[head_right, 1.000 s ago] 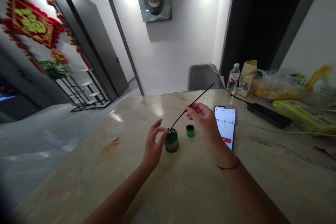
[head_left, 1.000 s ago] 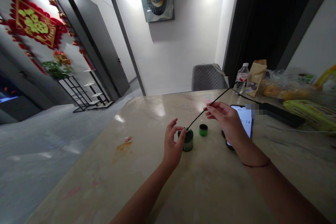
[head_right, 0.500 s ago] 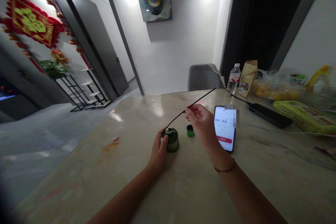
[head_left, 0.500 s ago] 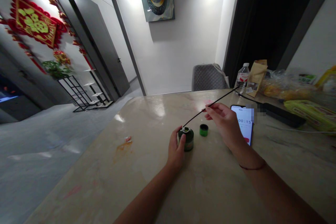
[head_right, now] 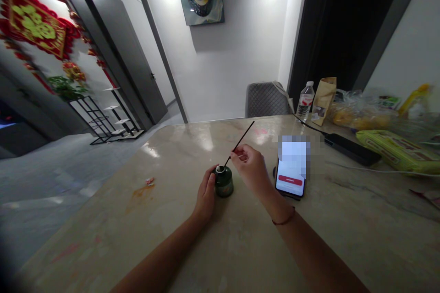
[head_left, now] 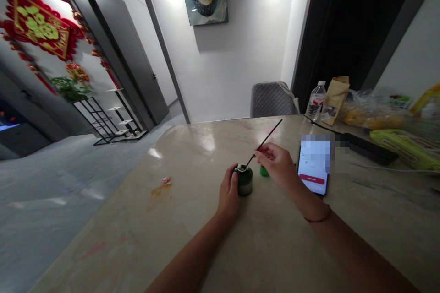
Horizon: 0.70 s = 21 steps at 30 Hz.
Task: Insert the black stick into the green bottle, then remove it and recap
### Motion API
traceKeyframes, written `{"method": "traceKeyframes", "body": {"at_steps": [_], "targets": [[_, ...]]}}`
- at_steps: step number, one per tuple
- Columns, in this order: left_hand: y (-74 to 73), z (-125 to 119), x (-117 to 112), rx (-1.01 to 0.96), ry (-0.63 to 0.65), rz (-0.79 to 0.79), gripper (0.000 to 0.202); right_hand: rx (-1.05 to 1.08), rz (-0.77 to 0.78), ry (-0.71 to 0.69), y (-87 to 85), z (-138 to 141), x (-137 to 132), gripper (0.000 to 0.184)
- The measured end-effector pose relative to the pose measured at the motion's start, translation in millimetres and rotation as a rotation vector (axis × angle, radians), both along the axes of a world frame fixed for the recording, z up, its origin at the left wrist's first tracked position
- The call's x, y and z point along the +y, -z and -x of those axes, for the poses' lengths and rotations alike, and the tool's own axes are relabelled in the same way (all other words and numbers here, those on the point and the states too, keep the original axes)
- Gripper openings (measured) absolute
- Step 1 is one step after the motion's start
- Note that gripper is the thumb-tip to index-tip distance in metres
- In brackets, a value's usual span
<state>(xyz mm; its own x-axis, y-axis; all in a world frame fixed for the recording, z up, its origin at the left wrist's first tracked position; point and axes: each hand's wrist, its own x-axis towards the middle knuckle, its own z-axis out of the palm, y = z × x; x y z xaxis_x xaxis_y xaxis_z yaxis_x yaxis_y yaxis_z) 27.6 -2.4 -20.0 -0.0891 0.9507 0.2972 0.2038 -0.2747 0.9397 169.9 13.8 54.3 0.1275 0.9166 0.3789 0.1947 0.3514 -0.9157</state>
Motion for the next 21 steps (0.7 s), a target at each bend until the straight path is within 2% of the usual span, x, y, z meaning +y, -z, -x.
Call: {"method": "traceKeyframes", "body": {"at_steps": [8, 16, 21], "targets": [[0.9, 0.1, 1.3, -0.011, 0.03, -0.012, 0.035, -0.181, 0.055, -0.031, 19.4, 12.4, 2.4, 0.013], [1.2, -0.1, 0.8, -0.037, 0.037, -0.015, 0.035, -0.235, 0.078, -0.076, 20.9, 11.9, 2.0, 0.014], [1.9, 1.3, 3.6, -0.111, 0.001, 0.035, 0.041, -0.216, 0.169, -0.183, 25.5, 6.7, 3.0, 0.031]]}}
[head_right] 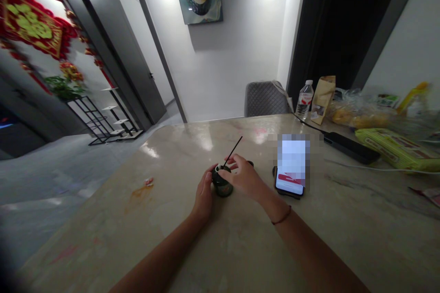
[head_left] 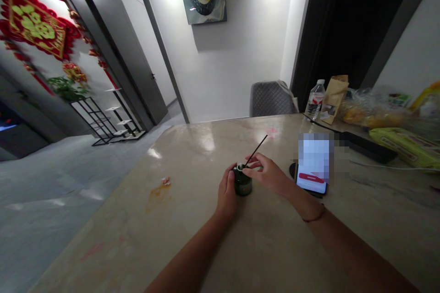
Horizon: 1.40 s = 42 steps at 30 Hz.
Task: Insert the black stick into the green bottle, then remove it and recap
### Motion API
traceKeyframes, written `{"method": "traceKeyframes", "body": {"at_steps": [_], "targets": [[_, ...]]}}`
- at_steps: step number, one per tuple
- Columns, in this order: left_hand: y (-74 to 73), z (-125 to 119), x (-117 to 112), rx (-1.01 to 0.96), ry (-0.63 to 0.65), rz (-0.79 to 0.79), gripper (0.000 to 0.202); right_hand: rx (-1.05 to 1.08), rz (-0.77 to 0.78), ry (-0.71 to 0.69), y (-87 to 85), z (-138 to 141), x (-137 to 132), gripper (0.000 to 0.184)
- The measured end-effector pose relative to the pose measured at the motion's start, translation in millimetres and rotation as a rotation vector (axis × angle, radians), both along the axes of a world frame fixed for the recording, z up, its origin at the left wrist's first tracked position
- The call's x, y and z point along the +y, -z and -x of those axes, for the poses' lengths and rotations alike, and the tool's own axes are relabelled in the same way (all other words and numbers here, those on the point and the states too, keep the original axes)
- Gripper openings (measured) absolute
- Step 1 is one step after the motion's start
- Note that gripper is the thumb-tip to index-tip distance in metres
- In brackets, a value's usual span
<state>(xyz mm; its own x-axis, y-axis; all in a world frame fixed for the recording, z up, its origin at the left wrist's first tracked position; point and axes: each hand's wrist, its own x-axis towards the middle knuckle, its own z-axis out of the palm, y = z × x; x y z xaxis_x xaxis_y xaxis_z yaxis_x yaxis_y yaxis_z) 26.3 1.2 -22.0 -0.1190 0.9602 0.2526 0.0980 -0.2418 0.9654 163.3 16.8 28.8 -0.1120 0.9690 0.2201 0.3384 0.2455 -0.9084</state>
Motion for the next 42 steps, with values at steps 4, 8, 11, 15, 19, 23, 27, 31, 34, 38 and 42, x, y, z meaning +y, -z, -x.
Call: {"method": "traceKeyframes", "body": {"at_steps": [4, 8, 11, 15, 19, 23, 27, 31, 34, 38, 42], "targets": [[6.2, 3.0, 8.1, -0.13, -0.088, 0.094, 0.045, 0.009, 0.036, -0.05, 8.9, -2.4, -0.1, 0.047], [10.4, 6.9, 13.1, -0.168, -0.177, 0.099, 0.044, -0.008, 0.023, -0.057, 23.6, 6.2, -4.3, 0.058], [10.0, 10.7, 14.4, -0.136, -0.261, 0.084, 0.039, -0.053, -0.084, 0.024, 37.6, 20.2, -9.5, 0.059], [6.4, 17.3, 16.5, -0.149, -0.411, 0.094, 0.03, -0.037, -0.213, 0.189, 56.9, 38.5, -15.8, 0.062], [2.9, 23.3, 20.0, -0.142, -0.504, 0.096, 0.023, 0.014, -0.218, 0.248, 72.7, 46.3, -19.2, 0.067], [5.4, 25.9, 25.4, -0.194, -0.49, 0.093, 0.023, 0.024, -0.218, 0.25, 79.8, 45.7, -17.8, 0.069], [9.6, 26.3, 28.7, -0.257, -0.455, 0.079, 0.025, 0.047, -0.219, 0.26, 78.1, 44.0, -12.1, 0.065], [10.8, 26.5, 28.8, -0.265, -0.459, 0.087, 0.025, 0.056, -0.161, 0.223, 72.8, 42.7, -3.8, 0.062], [11.5, 26.8, 28.6, -0.244, -0.45, 0.092, 0.024, 0.058, -0.129, 0.189, 71.1, 42.0, 5.5, 0.062], [11.9, 26.6, 27.9, -0.234, -0.436, 0.09, 0.023, 0.061, -0.101, 0.134, 72.8, 40.9, 23.4, 0.058], [10.4, 25.7, 26.0, -0.255, -0.419, 0.095, 0.023, 0.058, -0.07, 0.104, 74.7, 39.9, 41.7, 0.055]]}}
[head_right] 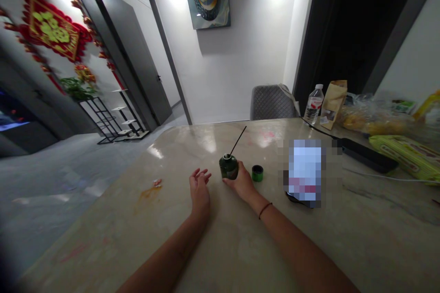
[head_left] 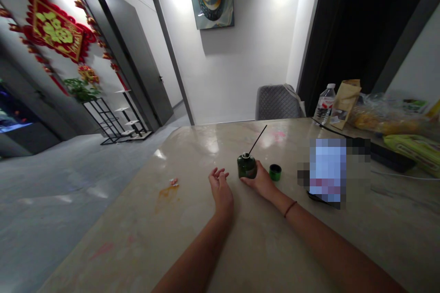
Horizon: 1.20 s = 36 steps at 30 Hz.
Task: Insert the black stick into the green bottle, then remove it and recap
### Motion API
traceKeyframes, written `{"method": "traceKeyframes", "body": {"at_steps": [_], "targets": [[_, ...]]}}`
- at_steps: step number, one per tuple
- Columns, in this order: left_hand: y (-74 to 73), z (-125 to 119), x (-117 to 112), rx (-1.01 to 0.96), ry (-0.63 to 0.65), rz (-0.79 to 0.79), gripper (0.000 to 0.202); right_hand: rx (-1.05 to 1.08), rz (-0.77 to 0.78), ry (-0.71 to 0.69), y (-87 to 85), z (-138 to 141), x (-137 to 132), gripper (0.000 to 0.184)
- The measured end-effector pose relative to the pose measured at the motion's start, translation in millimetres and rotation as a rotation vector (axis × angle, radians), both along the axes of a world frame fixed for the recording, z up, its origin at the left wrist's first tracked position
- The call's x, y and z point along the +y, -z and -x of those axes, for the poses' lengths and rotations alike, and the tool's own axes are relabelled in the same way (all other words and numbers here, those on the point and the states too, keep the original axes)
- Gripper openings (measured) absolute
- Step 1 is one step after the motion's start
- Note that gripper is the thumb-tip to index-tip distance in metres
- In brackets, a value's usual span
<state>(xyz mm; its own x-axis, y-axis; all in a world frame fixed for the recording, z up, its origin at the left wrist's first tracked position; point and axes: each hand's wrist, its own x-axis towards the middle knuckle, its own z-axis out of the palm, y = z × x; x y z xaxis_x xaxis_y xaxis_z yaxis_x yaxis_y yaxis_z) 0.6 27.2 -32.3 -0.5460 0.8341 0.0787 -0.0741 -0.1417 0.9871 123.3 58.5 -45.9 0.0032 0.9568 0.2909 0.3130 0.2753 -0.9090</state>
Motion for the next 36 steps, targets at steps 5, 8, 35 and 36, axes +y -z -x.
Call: {"method": "traceKeyframes", "body": {"at_steps": [5, 8, 35, 36], "targets": [[0.1, -0.2, -1.5, 0.001, 0.014, 0.0, 0.023, 0.02, 0.037, -0.036, -0.2, 1.3, 18.2, 0.058], [0.8, 0.3, -2.0, 0.007, 0.019, 0.011, 0.024, 0.047, 0.036, -0.07, -0.3, 3.0, 27.6, 0.056], [0.6, 0.8, -4.8, 0.027, 0.041, 0.026, 0.026, -0.167, -0.081, 0.068, 7.7, 17.6, 60.5, 0.056], [0.7, 0.9, -4.8, 0.03, 0.044, 0.025, 0.025, -0.179, -0.104, 0.09, 8.2, 18.1, 60.5, 0.057]]}}
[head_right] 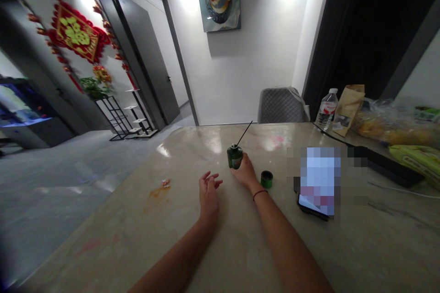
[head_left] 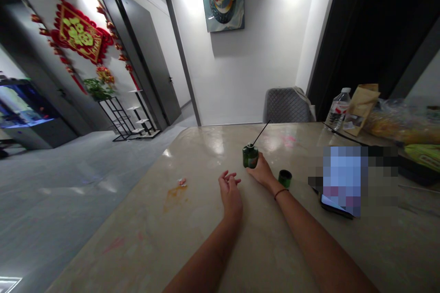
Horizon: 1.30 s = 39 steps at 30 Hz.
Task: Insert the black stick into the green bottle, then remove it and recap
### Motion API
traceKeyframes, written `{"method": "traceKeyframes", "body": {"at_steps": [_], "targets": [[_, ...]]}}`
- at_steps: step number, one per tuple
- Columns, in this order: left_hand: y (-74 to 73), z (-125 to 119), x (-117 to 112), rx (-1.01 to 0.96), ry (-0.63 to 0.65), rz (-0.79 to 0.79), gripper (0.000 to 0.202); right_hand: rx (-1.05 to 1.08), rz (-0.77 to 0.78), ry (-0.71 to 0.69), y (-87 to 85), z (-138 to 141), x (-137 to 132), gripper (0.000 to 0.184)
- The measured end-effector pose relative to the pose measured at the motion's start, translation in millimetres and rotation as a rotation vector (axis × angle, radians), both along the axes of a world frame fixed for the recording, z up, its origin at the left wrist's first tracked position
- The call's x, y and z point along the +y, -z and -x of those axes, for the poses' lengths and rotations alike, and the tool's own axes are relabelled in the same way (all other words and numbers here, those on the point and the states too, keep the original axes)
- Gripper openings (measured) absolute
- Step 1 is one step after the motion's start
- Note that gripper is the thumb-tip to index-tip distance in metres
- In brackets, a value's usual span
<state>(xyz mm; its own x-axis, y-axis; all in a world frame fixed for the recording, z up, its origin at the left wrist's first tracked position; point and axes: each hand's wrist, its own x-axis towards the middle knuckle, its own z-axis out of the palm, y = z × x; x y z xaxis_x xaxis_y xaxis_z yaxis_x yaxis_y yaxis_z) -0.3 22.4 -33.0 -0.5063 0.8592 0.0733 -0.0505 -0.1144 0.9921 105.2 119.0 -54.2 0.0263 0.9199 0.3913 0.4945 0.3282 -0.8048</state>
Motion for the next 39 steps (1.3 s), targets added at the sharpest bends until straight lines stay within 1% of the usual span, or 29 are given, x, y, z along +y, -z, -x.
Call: {"method": "traceKeyframes", "body": {"at_steps": [3, 6, 8, 11, 14, 18, 21, 25, 28, 34, 39], "targets": [[0.2, 0.2, 0.1, 0.011, 0.009, -0.011, 0.023, -0.063, -0.067, 0.079, 2.8, 1.4, 1.6, 0.062], [-0.1, 0.0, 0.0, 0.015, 0.013, -0.014, 0.021, -0.13, -0.062, 0.124, 5.7, 2.4, 2.7, 0.071], [0.0, -0.2, -0.1, 0.012, 0.013, -0.014, 0.021, -0.133, -0.042, 0.107, 6.0, 2.2, 2.3, 0.077], [1.1, 0.0, 0.3, 0.017, 0.009, -0.019, 0.021, -0.071, 0.027, 0.039, 3.2, 0.4, 0.2, 0.083], [2.6, 0.6, 1.1, 0.032, 0.007, -0.021, 0.02, -0.005, 0.114, -0.002, -1.1, -2.4, -2.1, 0.08], [2.9, 1.0, 1.3, 0.045, 0.014, -0.024, 0.021, 0.005, 0.164, -0.009, -3.0, -5.4, -1.7, 0.067], [1.7, 0.6, 0.6, 0.047, 0.014, -0.024, 0.021, 0.02, 0.133, -0.069, -1.0, -7.0, 0.9, 0.063], [-0.3, -0.3, -0.3, 0.046, 0.014, -0.018, 0.021, 0.047, 0.077, -0.122, 2.8, -8.4, 4.0, 0.071], [0.1, -0.4, 0.4, 0.051, 0.018, -0.014, 0.021, 0.055, 0.07, -0.123, 5.4, -8.5, 4.9, 0.077], [3.9, 0.6, 2.5, 0.066, 0.006, -0.034, 0.02, 0.074, 0.041, -0.092, 9.1, -7.2, 6.3, 0.077], [3.2, 0.3, 1.5, 0.064, 0.002, -0.037, 0.02, 0.071, 0.008, -0.069, 9.7, -7.4, 9.2, 0.084]]}}
